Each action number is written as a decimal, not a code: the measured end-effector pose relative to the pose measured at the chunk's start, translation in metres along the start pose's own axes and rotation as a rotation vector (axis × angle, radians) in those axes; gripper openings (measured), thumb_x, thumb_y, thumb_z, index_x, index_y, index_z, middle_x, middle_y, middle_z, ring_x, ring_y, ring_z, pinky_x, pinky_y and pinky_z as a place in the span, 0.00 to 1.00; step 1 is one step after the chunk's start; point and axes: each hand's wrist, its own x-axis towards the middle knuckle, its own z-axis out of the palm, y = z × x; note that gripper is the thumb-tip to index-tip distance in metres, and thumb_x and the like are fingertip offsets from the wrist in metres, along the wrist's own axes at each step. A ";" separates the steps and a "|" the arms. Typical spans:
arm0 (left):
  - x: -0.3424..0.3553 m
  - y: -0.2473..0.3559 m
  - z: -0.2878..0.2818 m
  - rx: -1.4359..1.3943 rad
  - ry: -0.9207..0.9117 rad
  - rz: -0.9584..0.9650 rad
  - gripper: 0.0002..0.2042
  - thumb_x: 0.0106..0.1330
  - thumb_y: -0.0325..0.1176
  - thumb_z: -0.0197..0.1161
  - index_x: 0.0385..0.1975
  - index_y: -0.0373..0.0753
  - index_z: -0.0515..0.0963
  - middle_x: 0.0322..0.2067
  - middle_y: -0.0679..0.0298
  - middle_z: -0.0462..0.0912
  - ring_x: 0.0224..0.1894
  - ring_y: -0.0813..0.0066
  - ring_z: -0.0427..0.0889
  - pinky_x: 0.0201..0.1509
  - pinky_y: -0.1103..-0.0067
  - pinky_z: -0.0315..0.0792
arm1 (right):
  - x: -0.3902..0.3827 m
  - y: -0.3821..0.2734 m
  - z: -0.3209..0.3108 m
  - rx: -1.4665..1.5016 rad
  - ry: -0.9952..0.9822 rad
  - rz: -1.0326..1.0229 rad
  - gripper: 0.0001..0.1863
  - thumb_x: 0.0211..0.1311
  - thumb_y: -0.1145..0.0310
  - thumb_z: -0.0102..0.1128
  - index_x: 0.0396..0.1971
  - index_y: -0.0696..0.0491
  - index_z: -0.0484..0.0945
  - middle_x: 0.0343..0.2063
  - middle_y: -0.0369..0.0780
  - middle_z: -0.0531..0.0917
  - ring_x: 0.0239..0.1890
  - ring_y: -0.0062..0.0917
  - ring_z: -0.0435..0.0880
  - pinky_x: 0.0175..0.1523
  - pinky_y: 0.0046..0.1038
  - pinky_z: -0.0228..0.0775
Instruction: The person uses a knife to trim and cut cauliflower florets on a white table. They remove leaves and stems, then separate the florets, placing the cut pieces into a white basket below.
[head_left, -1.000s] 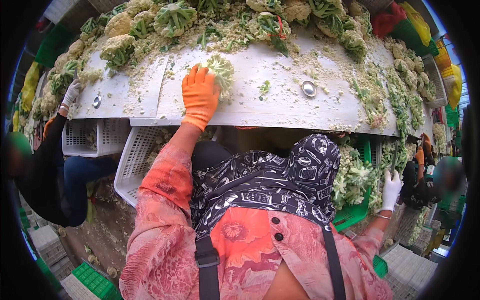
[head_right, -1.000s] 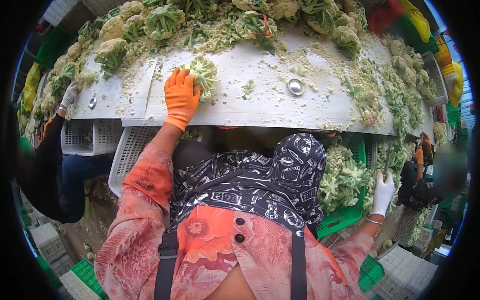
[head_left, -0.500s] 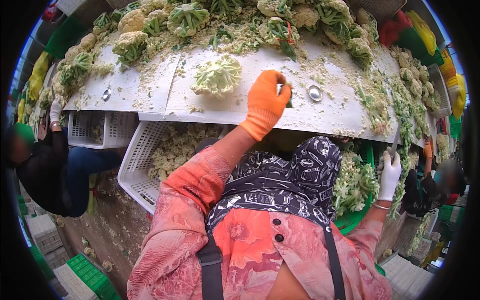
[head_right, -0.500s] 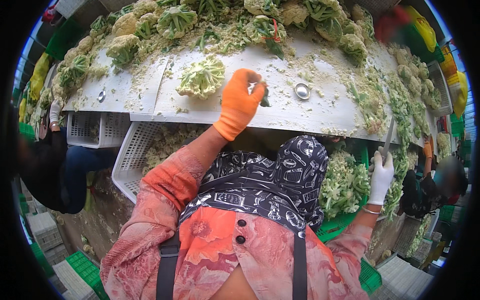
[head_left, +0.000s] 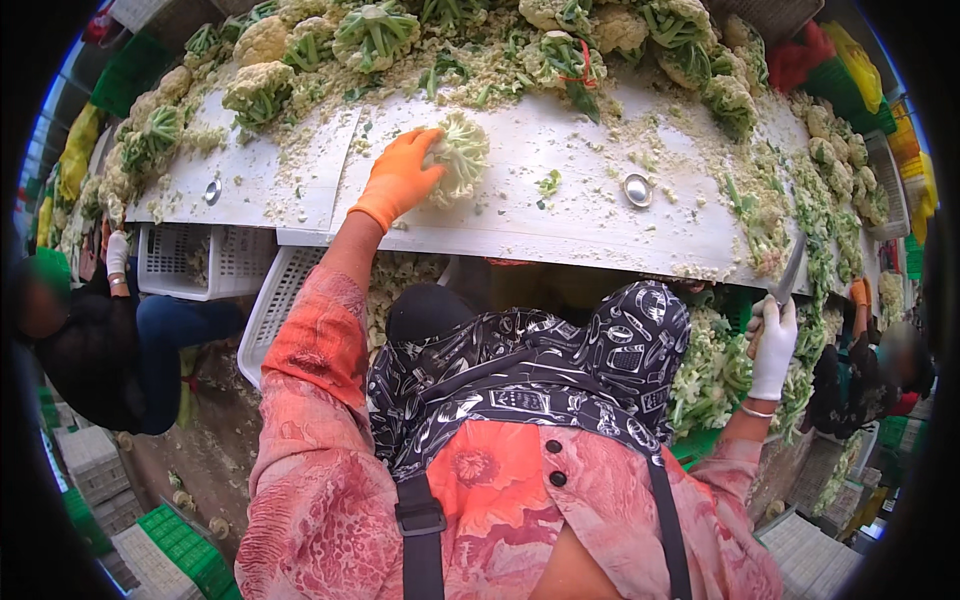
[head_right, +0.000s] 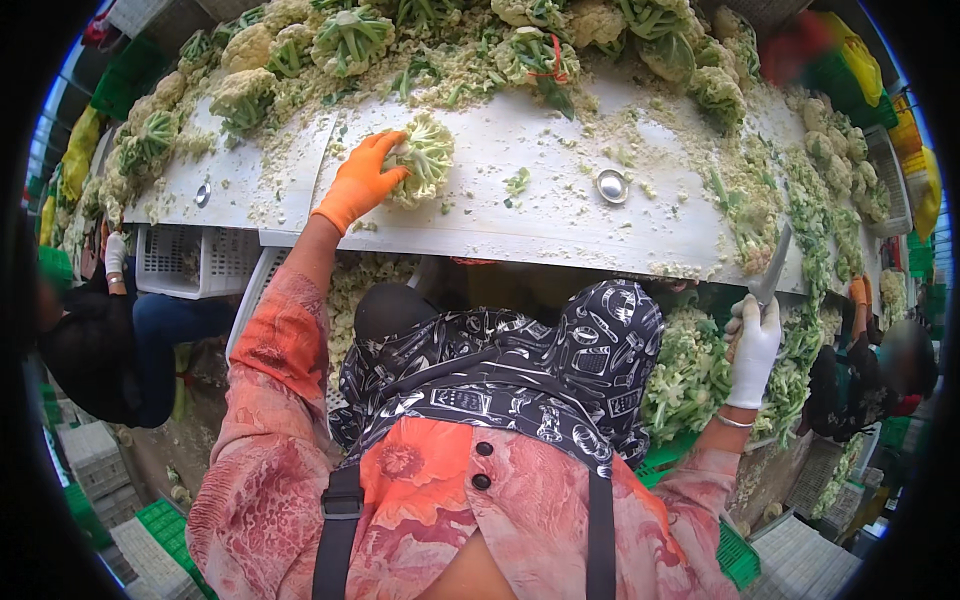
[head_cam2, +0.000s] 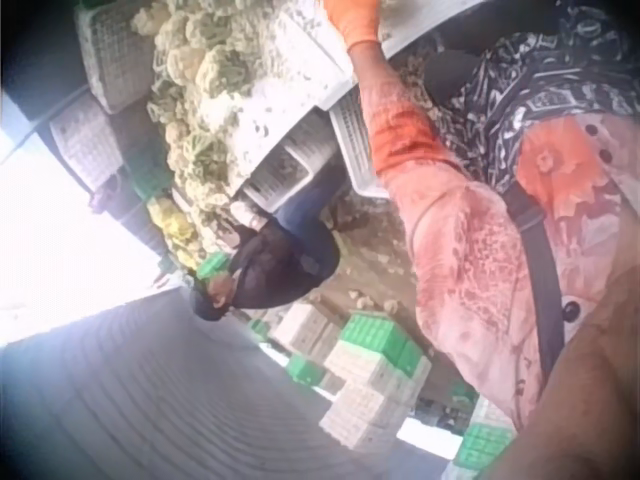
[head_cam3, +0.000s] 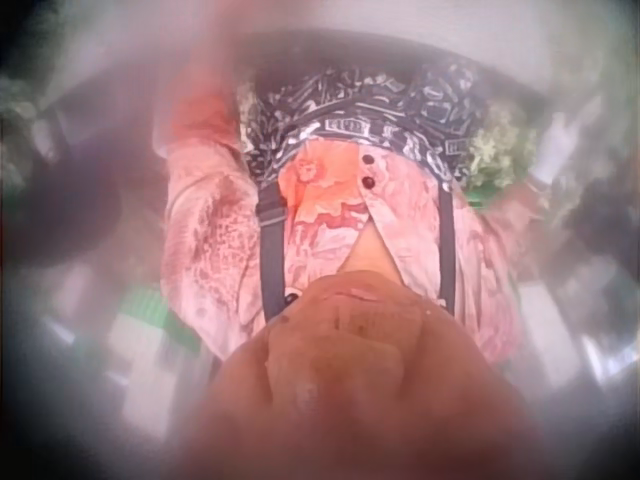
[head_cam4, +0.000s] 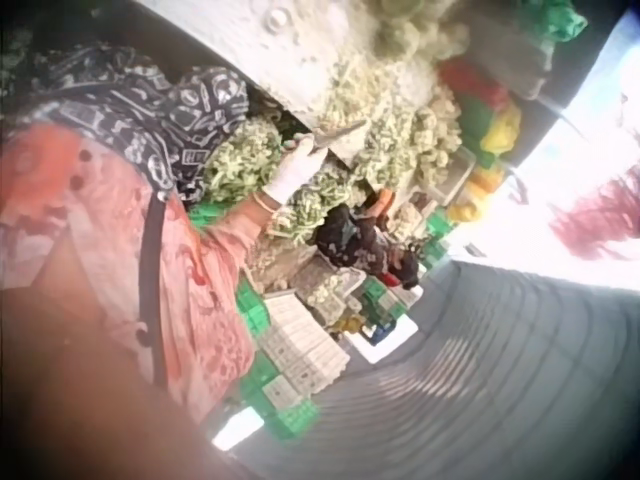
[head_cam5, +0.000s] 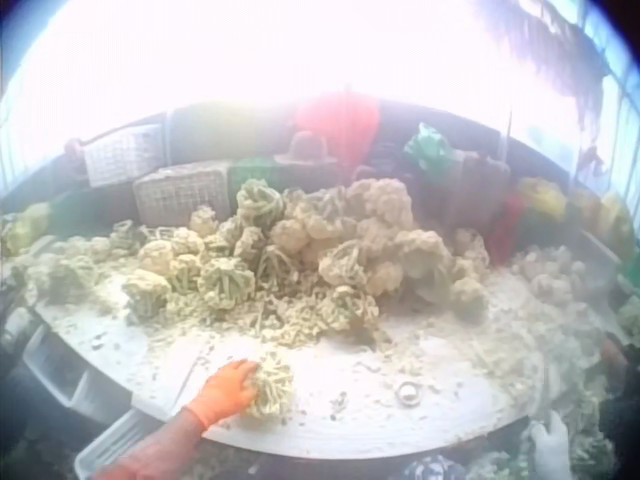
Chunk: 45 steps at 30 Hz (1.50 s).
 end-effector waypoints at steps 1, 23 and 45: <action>0.001 -0.005 0.002 -0.049 -0.079 -0.025 0.30 0.61 0.44 0.66 0.66 0.51 0.71 0.63 0.54 0.72 0.64 0.52 0.71 0.66 0.62 0.69 | 0.003 0.003 0.015 0.008 -0.059 0.009 0.16 0.75 0.66 0.54 0.56 0.55 0.73 0.28 0.33 0.77 0.20 0.11 0.71 0.22 0.16 0.63; -0.019 -0.032 0.012 -1.944 -0.208 -0.368 0.25 0.76 0.46 0.53 0.67 0.38 0.66 0.60 0.56 0.76 0.59 0.61 0.78 0.62 0.64 0.76 | -0.027 -0.057 0.211 0.061 -0.693 -0.016 0.16 0.70 0.70 0.55 0.55 0.58 0.76 0.26 0.33 0.79 0.21 0.12 0.75 0.26 0.18 0.69; -0.049 0.040 0.068 -0.614 -0.228 0.219 0.42 0.57 0.52 0.74 0.70 0.48 0.64 0.67 0.68 0.71 0.69 0.66 0.69 0.75 0.64 0.63 | -0.017 -0.048 0.244 0.051 -0.636 -0.006 0.18 0.67 0.64 0.60 0.51 0.57 0.77 0.25 0.36 0.81 0.23 0.17 0.80 0.27 0.22 0.73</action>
